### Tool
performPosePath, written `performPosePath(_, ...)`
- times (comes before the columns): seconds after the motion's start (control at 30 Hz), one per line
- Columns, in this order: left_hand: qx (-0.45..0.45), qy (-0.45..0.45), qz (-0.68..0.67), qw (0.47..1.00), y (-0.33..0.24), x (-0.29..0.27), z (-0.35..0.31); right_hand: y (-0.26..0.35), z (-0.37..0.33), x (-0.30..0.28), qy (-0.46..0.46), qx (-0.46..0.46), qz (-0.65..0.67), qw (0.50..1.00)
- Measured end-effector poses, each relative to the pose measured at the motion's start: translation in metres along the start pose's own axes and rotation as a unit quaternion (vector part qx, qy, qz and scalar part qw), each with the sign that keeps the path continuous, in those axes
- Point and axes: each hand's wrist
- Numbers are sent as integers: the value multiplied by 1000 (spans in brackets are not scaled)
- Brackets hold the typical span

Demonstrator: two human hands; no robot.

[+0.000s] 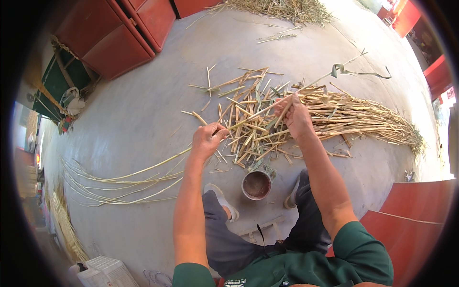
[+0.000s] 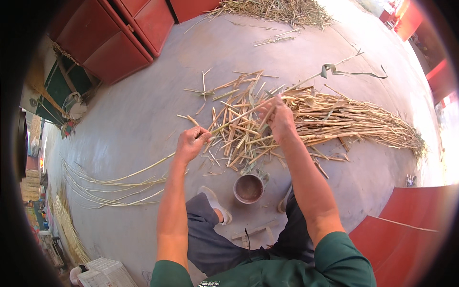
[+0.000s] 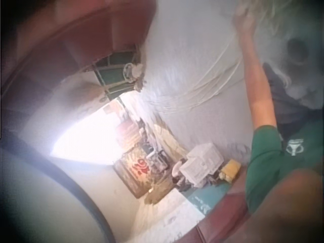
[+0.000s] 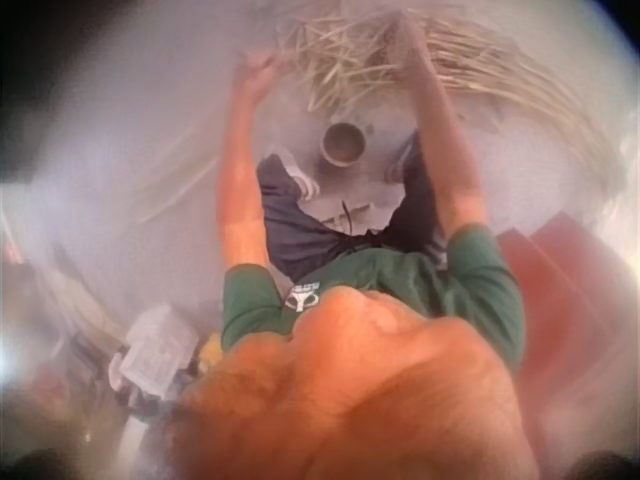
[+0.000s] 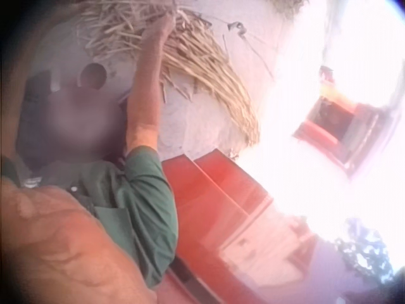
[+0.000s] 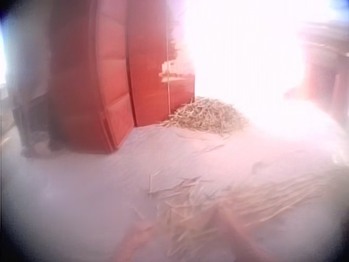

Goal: The person sits on the floor and repeatedly picks up dried plant stalks, peeling off the outer layers by hand. The peeled strips are placed to the side, and the remaining stalks are set aside. The process continues with multiple stalks throughout the clip.

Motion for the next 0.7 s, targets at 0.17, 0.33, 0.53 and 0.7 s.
performPosePath(0.17,-7,33,7,999,-6,1,3,-35,-12,17,115,56,-37,991)
performPosePath(0.33,27,8,-3,1000,2,13,6,-44,-9,13,83,-33,-78,993)
performPosePath(0.53,30,19,59,998,-13,11,1,-50,-13,18,15,-97,-103,990)
performPosePath(0.7,-14,39,44,998,11,-11,-7,-4,-7,3,-48,-158,-96,982)
Point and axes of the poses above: each hand's wrist, its own z-axis towards the middle knuckle, its own x-axis out of the palm, y = z × x, and after that the axes turned 5 degrees about z, right-handed
